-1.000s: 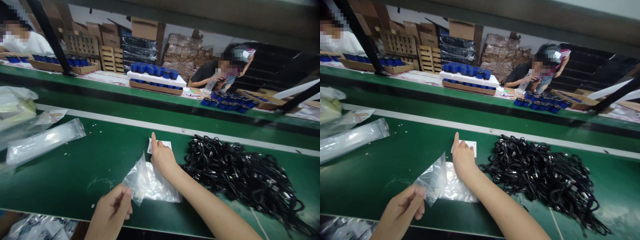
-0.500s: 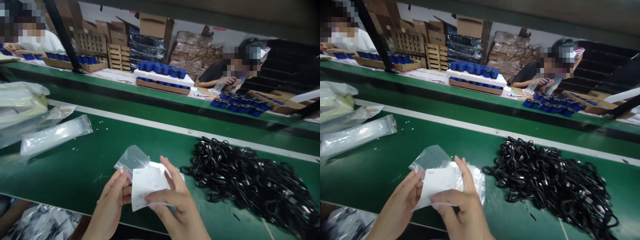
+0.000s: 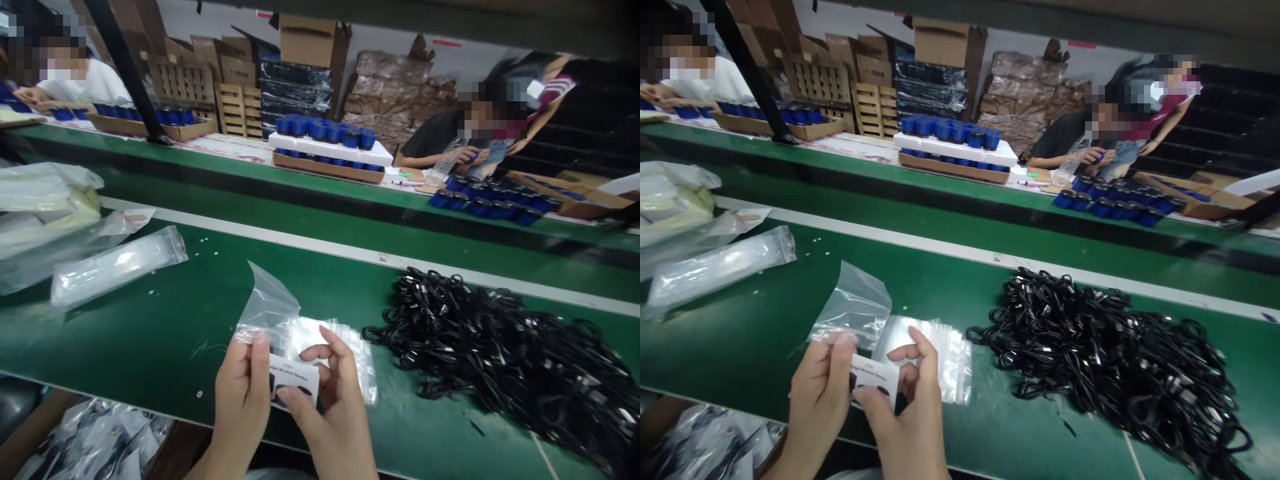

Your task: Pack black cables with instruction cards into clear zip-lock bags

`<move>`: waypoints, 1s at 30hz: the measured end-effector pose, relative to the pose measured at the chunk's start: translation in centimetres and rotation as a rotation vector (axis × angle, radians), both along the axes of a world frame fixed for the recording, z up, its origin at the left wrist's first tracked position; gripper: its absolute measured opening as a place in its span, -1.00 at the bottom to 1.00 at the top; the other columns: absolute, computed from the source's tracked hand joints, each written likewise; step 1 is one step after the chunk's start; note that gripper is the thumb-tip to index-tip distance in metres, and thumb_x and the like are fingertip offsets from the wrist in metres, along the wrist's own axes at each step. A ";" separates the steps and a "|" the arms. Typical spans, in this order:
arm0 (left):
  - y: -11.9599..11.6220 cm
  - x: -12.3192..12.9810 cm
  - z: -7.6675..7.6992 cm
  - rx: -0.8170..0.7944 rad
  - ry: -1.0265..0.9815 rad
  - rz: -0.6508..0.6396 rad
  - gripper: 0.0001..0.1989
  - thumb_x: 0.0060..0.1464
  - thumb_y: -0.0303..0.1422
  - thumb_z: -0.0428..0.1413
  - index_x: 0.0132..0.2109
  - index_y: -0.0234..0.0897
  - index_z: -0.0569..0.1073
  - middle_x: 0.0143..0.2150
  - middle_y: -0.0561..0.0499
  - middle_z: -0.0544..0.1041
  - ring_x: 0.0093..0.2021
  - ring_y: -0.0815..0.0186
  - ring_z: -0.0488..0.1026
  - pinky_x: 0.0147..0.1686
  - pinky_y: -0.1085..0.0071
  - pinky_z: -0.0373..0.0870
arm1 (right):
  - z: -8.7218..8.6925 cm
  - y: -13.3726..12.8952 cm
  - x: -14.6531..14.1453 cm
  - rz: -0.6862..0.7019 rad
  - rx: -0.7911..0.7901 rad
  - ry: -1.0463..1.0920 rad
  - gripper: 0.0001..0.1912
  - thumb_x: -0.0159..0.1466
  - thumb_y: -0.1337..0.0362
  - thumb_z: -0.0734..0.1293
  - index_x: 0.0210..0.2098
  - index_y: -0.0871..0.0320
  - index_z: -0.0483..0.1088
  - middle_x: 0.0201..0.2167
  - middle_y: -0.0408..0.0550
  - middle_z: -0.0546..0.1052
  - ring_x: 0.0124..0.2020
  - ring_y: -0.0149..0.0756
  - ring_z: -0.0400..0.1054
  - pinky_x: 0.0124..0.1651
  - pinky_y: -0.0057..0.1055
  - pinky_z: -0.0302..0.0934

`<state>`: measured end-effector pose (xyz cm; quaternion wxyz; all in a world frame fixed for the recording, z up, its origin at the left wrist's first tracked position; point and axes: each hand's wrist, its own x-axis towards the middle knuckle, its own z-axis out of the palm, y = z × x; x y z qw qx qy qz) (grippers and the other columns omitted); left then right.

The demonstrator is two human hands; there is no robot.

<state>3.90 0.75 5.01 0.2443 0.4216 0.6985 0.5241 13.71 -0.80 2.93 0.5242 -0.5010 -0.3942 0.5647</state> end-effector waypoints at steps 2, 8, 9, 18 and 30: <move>0.1 0.0 0.0 0.007 0.006 -0.002 -0.72 0.13 -0.21 -0.05 -0.49 -0.19 0.32 -0.64 0.19 0.25 -0.62 0.40 0.22 -0.59 0.50 0.16 | -0.1 -0.1 0.2 0.122 -0.077 0.037 -0.58 0.03 0.27 0.46 -0.12 0.10 0.34 -0.37 -0.18 0.44 -0.47 -0.42 0.35 -0.40 -0.51 0.26; 0.3 -0.6 0.0 0.013 0.012 -0.038 -0.75 0.10 -0.24 -0.02 -0.50 -0.19 0.32 -0.66 0.20 0.25 -0.65 0.42 0.19 -0.63 0.50 0.11 | -0.1 0.1 2.2 0.319 -0.207 -0.075 -0.87 0.00 0.31 0.48 -0.51 0.21 0.47 -0.66 -0.20 0.47 -0.62 -0.42 0.38 -0.51 -0.54 0.26; 0.3 -0.6 0.0 0.013 0.013 -0.045 -0.75 0.11 -0.25 -0.02 -0.51 -0.19 0.31 -0.67 0.20 0.24 -0.66 0.43 0.18 -0.63 0.51 0.10 | 0.0 0.0 2.5 0.286 -0.148 -0.125 -0.91 0.02 0.33 0.47 -0.53 0.20 0.49 -0.65 -0.18 0.48 -0.62 -0.41 0.39 -0.52 -0.54 0.27; -1.0 -0.8 -1.1 0.137 0.243 -0.221 -0.81 0.02 -0.36 0.05 -0.53 -0.20 0.32 -0.66 0.18 0.29 -0.65 0.44 0.20 -0.58 0.53 0.14 | 0.7 -0.7 3.9 -0.082 0.988 -0.981 -0.77 0.25 0.52 0.21 -0.26 0.20 0.47 -0.65 -0.11 0.41 -0.66 -0.39 0.26 -0.60 -0.46 0.06; -1.7 -0.7 -1.3 0.406 0.929 -0.641 -0.74 0.14 -0.53 -0.07 -0.49 -0.22 0.31 -0.61 0.10 0.35 -0.61 0.40 0.35 -0.57 0.52 0.25 | 2.1 -0.4 5.4 0.314 0.565 -1.010 -0.82 0.20 0.47 0.18 -0.46 0.14 0.32 -0.55 -0.18 0.41 -0.60 -0.45 0.36 -0.55 -0.57 0.16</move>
